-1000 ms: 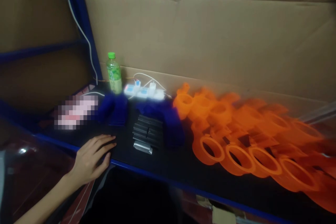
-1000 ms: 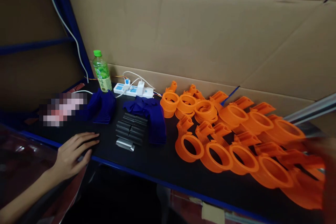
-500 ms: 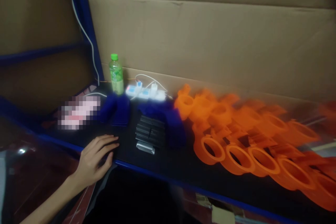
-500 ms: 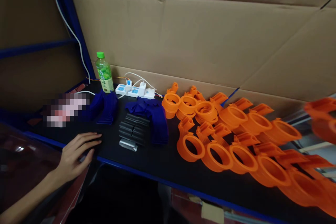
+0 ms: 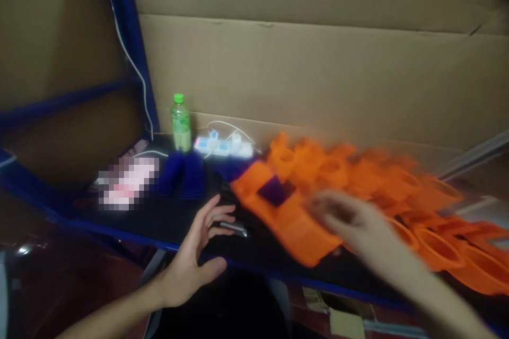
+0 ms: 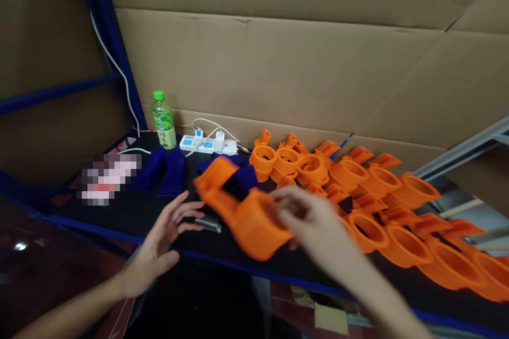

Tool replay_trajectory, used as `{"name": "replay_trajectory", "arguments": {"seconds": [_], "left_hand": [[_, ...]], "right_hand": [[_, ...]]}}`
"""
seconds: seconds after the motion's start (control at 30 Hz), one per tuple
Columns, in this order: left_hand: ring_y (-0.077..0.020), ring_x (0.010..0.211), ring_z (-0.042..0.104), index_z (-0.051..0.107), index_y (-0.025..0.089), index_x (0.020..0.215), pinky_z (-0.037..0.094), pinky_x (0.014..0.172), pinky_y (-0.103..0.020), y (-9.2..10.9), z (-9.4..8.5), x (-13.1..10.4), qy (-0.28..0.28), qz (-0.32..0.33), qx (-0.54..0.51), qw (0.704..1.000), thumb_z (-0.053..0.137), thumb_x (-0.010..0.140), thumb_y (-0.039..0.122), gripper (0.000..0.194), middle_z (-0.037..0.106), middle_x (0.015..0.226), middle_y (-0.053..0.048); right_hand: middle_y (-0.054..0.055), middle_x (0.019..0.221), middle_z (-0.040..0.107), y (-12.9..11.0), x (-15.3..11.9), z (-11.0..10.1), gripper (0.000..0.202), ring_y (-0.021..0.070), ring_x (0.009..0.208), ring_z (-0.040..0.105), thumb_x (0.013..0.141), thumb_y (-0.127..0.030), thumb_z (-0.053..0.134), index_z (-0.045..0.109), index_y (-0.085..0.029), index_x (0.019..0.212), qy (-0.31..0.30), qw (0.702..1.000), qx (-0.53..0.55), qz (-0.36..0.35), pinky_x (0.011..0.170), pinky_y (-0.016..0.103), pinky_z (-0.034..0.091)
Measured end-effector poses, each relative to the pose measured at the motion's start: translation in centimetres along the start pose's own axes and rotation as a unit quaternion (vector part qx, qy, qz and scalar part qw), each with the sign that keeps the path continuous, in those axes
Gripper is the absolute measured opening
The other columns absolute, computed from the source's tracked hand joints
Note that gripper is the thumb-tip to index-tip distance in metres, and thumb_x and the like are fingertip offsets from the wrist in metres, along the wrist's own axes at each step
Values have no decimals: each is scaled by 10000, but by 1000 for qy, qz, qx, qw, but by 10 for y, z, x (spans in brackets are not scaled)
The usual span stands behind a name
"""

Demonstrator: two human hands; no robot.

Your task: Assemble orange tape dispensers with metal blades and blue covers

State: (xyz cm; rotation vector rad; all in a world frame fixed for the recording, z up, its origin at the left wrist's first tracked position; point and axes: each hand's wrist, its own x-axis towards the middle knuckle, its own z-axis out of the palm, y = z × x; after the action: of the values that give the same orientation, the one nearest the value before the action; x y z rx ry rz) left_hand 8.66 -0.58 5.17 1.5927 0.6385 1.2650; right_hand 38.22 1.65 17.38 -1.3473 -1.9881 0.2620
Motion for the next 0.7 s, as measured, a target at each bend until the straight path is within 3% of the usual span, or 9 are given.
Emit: {"name": "replay_trajectory", "arguments": {"seconds": [0.03,0.07,0.13,0.2,0.3,0.43,0.57,0.7], "left_hand": [[-366,1352,511,238,295,1577,498,1052,-572,0,3,0,10,-9,-27,1000,561,914,613,802,414,1576,-171],[-372,1360,505,309,289,1549,484,1069,-574,0,4,-1,22,-22,-52,998,538,917,632,754,412,1581,-165],[-370,1305,560,425,272,1481,510,1035,-561,-1,4,-3,85,-42,-104,990,494,949,604,631,499,1519,-165],[-347,1191,644,497,240,1424,553,962,-509,0,1,-4,153,-69,-154,974,467,984,532,529,637,1366,-169],[-298,968,730,581,177,1334,587,823,-410,1,-7,-2,215,-109,-214,946,501,984,485,473,753,1107,-160],[-251,740,739,622,146,1229,580,633,-340,1,-15,4,218,-151,-243,933,574,940,535,487,771,961,-147],[-224,663,737,621,138,1165,568,586,-311,1,-15,8,194,-196,-244,930,570,944,540,461,770,965,-140],[-222,646,743,590,161,1164,548,552,-292,1,-15,9,179,-213,-243,929,587,942,502,407,769,1036,-143]], "right_hand": [[18,707,682,-14,1,22,260,110,552,596,969,-375,536,700,-173,961,-101,990,75,55,492,223,468],[8,735,686,-29,-1,43,209,108,576,600,959,-339,551,679,-175,979,-164,974,132,83,497,209,463],[11,776,693,-54,-9,77,178,116,649,624,970,-297,537,659,-169,952,-198,962,169,87,560,205,486],[16,819,708,-67,-16,96,198,124,698,649,996,-282,504,657,-171,935,-217,962,158,60,611,208,498],[15,871,720,-59,-22,103,251,137,748,680,1027,-284,464,673,-194,922,-208,974,92,9,665,224,506],[26,992,710,-36,-25,108,260,168,835,706,1038,-253,434,693,-235,1058,-135,988,-61,-45,717,270,520],[24,1009,686,-29,-28,119,285,152,808,702,1032,-195,420,687,-242,1119,-148,975,-136,-92,658,261,506],[21,998,670,-27,-26,125,257,152,790,691,1026,-179,439,685,-232,1079,-162,969,-169,-80,626,263,468]]}}
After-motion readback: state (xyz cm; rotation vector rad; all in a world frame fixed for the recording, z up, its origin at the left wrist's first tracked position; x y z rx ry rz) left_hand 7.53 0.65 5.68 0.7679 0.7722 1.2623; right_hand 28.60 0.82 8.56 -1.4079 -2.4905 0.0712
